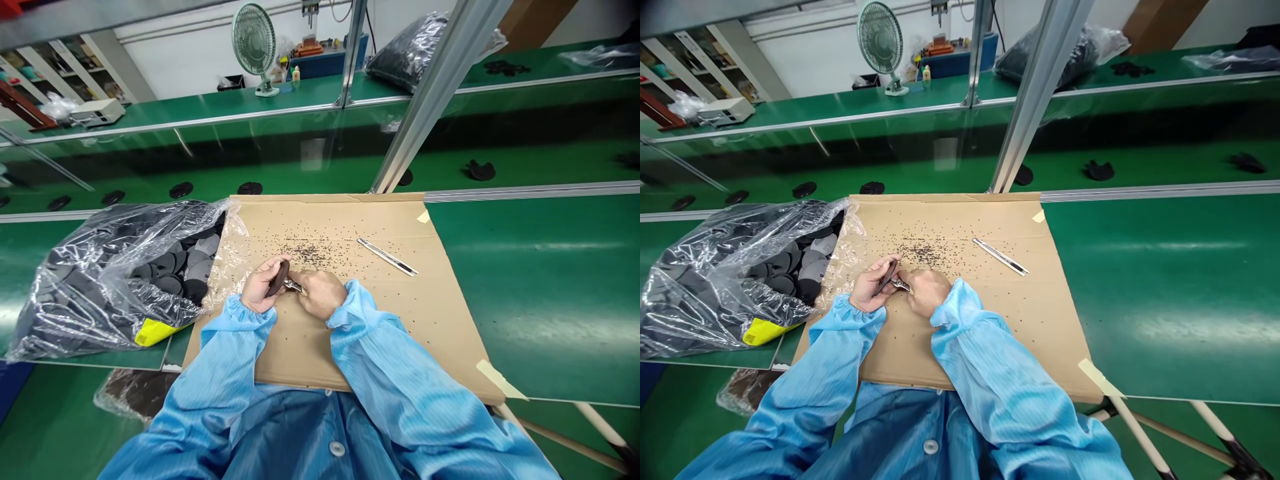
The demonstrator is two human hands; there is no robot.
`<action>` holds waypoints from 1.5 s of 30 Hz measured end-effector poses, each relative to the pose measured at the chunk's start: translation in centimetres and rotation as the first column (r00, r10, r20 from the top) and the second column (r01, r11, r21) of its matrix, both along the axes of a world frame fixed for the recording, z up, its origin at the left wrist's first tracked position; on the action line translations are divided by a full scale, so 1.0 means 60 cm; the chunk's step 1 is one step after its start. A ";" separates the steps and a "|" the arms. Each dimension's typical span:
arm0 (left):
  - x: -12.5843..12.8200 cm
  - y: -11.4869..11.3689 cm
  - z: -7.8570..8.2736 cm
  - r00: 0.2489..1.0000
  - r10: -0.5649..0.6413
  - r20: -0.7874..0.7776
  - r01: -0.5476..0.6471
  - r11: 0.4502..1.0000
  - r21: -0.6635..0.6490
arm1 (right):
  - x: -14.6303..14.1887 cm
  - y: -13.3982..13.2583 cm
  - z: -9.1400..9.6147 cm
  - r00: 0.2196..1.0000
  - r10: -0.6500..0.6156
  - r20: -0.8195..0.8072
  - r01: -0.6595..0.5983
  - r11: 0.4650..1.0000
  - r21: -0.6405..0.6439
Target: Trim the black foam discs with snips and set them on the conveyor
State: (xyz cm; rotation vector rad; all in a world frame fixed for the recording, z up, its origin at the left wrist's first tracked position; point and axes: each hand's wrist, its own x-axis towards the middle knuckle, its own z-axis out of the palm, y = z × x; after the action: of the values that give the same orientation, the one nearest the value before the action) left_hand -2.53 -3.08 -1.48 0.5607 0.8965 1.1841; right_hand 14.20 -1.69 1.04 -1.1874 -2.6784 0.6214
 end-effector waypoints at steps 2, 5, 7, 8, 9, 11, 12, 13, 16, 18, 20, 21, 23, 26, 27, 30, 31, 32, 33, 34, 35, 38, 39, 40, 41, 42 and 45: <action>0.000 0.000 -0.002 1.000 0.000 0.007 0.000 1.000 0.006 | 0.000 0.000 -0.001 1.000 0.003 -0.012 -0.003 1.000 -0.002; -0.001 0.000 -0.003 1.000 -0.008 0.014 0.007 1.000 0.017 | 0.000 0.001 -0.004 0.999 0.017 -0.037 -0.017 1.000 0.000; -0.001 0.000 -0.004 1.000 -0.013 0.013 0.013 1.000 0.020 | 0.000 0.001 -0.004 0.999 0.022 -0.049 -0.023 1.000 -0.002; -0.001 0.001 -0.004 1.000 -0.015 0.013 0.015 1.000 0.021 | 0.000 0.000 -0.003 0.999 0.025 -0.046 -0.026 1.000 -0.003; -0.001 0.001 -0.004 1.000 -0.016 0.012 0.016 1.000 0.021 | 0.000 0.000 -0.002 0.999 0.026 -0.033 -0.026 1.000 -0.004; -0.001 0.001 -0.004 1.000 -0.011 0.010 0.011 1.000 0.019 | -0.001 -0.001 0.003 1.000 0.019 0.011 -0.019 1.000 -0.005; -0.001 0.002 -0.004 1.000 -0.007 0.009 0.007 1.000 0.016 | -0.002 -0.002 0.006 0.999 0.014 0.037 -0.014 1.000 -0.006; -0.001 0.002 -0.005 1.000 -0.004 0.006 0.004 1.000 0.012 | -0.003 -0.003 0.009 0.998 0.009 0.063 -0.008 1.000 -0.009; -0.001 0.002 -0.007 1.000 0.005 -0.004 -0.005 1.000 0.000 | -0.005 -0.005 0.015 0.993 -0.007 0.117 0.009 1.000 -0.017; 0.000 0.002 -0.008 1.000 0.008 -0.013 -0.008 1.000 -0.008 | -0.007 -0.005 0.016 0.990 -0.015 0.141 0.018 1.000 -0.023; 0.001 0.002 -0.008 1.000 0.012 -0.015 -0.012 1.000 -0.015 | -0.007 -0.005 0.013 0.990 -0.016 0.141 0.021 0.999 -0.029; 0.002 0.002 -0.007 1.000 0.011 -0.011 -0.011 1.000 -0.015 | -0.007 -0.005 0.011 0.992 -0.019 0.127 0.023 0.999 -0.035; 0.002 0.003 -0.004 1.000 0.003 0.022 -0.003 1.000 -0.006 | -0.005 -0.004 0.005 0.998 -0.031 0.052 0.034 0.998 -0.057; -0.003 0.005 0.002 0.989 -0.034 0.141 0.032 0.999 0.013 | -0.003 -0.001 -0.005 0.975 -0.090 -0.204 0.068 0.992 -0.111; -0.005 0.005 0.003 0.981 -0.040 0.189 0.038 0.999 0.013 | -0.002 0.000 -0.008 0.940 -0.138 -0.311 0.100 0.986 -0.137; -0.014 0.004 0.005 0.958 -0.010 0.285 0.012 1.000 -0.006 | 0.000 0.004 -0.017 0.730 -0.377 -0.569 0.198 0.915 -0.352; -0.017 0.003 0.004 0.955 0.010 0.296 -0.006 1.000 -0.015 | 0.000 0.007 -0.018 0.631 -0.475 -0.613 0.179 0.858 -0.482; -0.019 0.002 0.003 0.953 0.027 0.300 -0.022 1.000 -0.022 | 0.000 0.010 -0.019 0.521 -0.575 -0.631 0.114 0.779 -0.616; -0.021 0.001 0.002 0.952 0.041 0.304 -0.034 0.999 -0.027 | 0.001 0.014 -0.020 0.406 -0.670 -0.621 0.007 0.682 -0.731; -0.023 0.000 0.000 0.949 0.050 0.311 -0.043 0.999 -0.030 | 0.002 0.018 -0.019 0.301 -0.756 -0.581 -0.120 0.575 -0.810; -0.024 -0.001 -0.001 0.945 0.057 0.323 -0.050 0.998 -0.030 | 0.004 0.023 -0.018 0.217 -0.827 -0.518 -0.243 0.468 -0.849; -0.024 0.001 -0.003 0.921 0.089 0.378 -0.085 0.996 -0.027 | 0.014 0.037 -0.015 0.159 -0.935 -0.318 -0.476 0.210 -0.854; -0.022 0.003 -0.003 0.911 0.106 0.399 -0.102 0.994 -0.032 | 0.018 0.041 -0.015 0.184 -0.943 -0.276 -0.513 0.147 -0.846; -0.020 0.006 -0.002 0.901 0.131 0.415 -0.124 0.991 -0.044 | 0.022 0.044 -0.015 0.209 -0.945 -0.250 -0.538 0.103 -0.837; -0.018 0.009 -0.002 0.893 0.164 0.420 -0.150 0.987 -0.064 | 0.026 0.047 -0.015 0.227 -0.944 -0.241 -0.552 0.079 -0.830; -0.016 0.013 -0.002 0.888 0.209 0.410 -0.186 0.978 -0.094 | 0.028 0.049 -0.017 0.232 -0.941 -0.246 -0.556 0.080 -0.828; -0.008 0.026 -0.007 0.869 0.378 0.318 -0.350 0.926 -0.142 | 0.031 0.050 -0.023 0.224 -0.914 -0.338 -0.492 0.193 -0.849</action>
State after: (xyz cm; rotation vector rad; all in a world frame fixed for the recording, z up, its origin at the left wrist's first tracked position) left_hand -2.99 -1.54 -1.89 0.1085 0.7626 1.5257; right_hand 16.05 1.30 -0.33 -0.7929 -0.5103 2.1980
